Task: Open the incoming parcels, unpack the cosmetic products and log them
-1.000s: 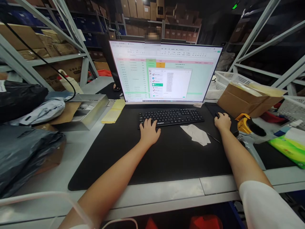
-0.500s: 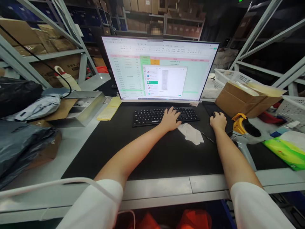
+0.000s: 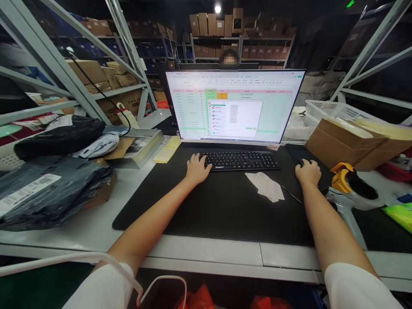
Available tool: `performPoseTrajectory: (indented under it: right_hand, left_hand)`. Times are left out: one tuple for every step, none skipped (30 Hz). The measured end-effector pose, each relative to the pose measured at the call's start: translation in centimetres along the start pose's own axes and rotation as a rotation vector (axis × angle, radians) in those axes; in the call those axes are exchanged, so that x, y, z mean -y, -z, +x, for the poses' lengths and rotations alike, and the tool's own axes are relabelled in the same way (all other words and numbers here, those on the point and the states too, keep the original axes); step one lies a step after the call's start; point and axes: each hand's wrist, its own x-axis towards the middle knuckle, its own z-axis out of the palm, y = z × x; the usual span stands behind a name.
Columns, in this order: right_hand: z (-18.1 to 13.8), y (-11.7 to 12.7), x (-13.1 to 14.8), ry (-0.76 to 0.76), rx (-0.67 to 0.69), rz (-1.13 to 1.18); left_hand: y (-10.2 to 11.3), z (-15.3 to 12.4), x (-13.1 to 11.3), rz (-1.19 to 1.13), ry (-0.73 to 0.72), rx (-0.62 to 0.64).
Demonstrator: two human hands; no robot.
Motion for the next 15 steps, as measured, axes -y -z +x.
performPoseTrajectory:
  right_hand:
    - [0.1,-0.1,-0.1,-0.002,0.005,-0.001]
    - [0.1,-0.1,-0.1,-0.002,0.007,-0.004]
    - [0.2,-0.2,-0.2,-0.001,0.006,-0.008]
    - [0.3,-0.2,-0.3,0.002,0.002,-0.012]
    - [0.3,-0.3,-0.3,0.004,-0.003,-0.017]
    - [0.3,-0.3,-0.3,0.006,-0.006,-0.021]
    - [0.4,-0.3,-0.4,0.007,-0.007,-0.025]
    - [0.4,-0.3,-0.3,0.005,-0.005,-0.029]
    - [0.4,-0.3,-0.3,0.002,0.001,-0.032]
    - [0.4,-0.3,-0.3,-0.002,0.009,-0.034]
    - [0.5,-0.3,-0.2,-0.006,0.018,-0.035]
    - [0.6,-0.2,-0.1,-0.009,0.025,-0.037]
    - [0.6,-0.2,-0.1,-0.010,0.033,-0.038]
    - [0.7,-0.1,0.0,-0.008,0.039,-0.039]
    - [0.7,-0.1,0.1,-0.005,0.045,-0.041]
  left_hand:
    - [-0.4,-0.4,0.8,-0.006,0.031,-0.013]
    - [-0.8,-0.7,1.3,-0.013,0.045,-0.023]
    - [-1.3,-1.0,1.5,-0.019,0.047,-0.028]
    - [-1.6,-1.1,1.6,-0.025,0.042,-0.029]
    - [-1.9,-1.3,1.6,-0.030,0.033,-0.025]
    - [-2.1,-1.3,1.6,-0.037,0.023,-0.019]
    - [-2.3,-1.3,1.5,-0.044,0.015,-0.014]
    - [-2.4,-1.2,1.5,-0.054,0.010,-0.012]
    - [-2.4,-1.1,1.5,-0.065,0.009,-0.007]
    - [-2.3,-1.0,1.5,-0.078,0.014,0.001]
    - [-2.3,-1.0,1.5,-0.092,0.020,0.011]
    - [-2.2,-0.9,1.6,-0.105,0.027,0.020]
    - [-2.2,-0.8,1.6,-0.115,0.033,0.027]
    - [-2.1,-0.8,1.7,-0.124,0.036,0.032]
    - [-2.1,-0.8,1.7,-0.130,0.038,0.035]
